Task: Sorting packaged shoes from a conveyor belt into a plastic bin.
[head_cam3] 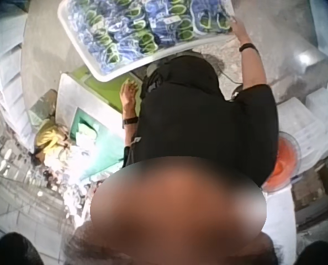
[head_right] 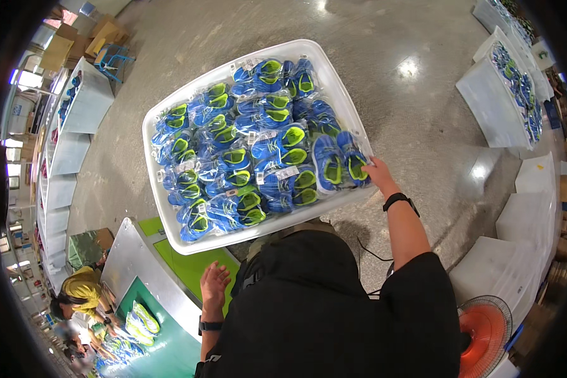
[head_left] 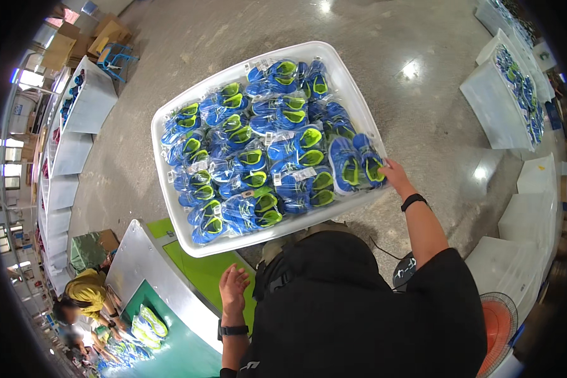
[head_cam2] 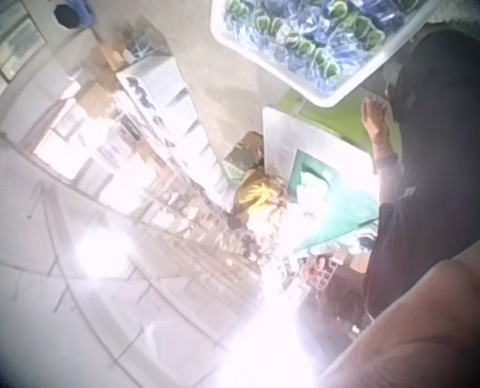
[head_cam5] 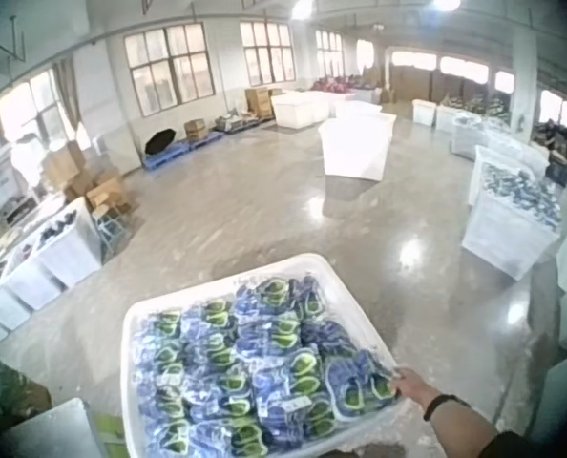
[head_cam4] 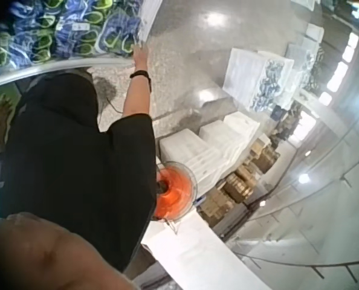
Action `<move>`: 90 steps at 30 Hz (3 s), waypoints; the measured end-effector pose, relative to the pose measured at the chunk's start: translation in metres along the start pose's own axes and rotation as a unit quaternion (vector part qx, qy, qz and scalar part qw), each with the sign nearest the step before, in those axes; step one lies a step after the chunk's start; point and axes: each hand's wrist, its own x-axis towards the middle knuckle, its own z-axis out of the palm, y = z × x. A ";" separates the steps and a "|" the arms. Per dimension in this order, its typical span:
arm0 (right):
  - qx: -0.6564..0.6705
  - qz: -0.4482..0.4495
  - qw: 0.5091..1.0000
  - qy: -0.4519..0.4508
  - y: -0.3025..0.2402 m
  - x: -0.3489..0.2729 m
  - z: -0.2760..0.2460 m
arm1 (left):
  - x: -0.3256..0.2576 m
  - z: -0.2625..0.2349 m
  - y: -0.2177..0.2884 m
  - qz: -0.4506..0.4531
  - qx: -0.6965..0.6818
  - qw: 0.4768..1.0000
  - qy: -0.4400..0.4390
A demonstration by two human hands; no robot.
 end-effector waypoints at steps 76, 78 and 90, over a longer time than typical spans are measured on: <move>0.205 0.281 0.936 -0.060 0.003 -0.004 0.051 | -0.012 0.000 -0.049 -0.043 -0.025 0.993 0.111; 0.242 0.270 0.930 -0.066 0.000 -0.011 0.058 | -0.013 -0.006 -0.054 -0.038 -0.030 0.994 0.101; 0.351 0.302 0.886 -0.038 0.017 -0.037 0.110 | -0.010 -0.006 -0.051 -0.055 0.014 0.994 0.095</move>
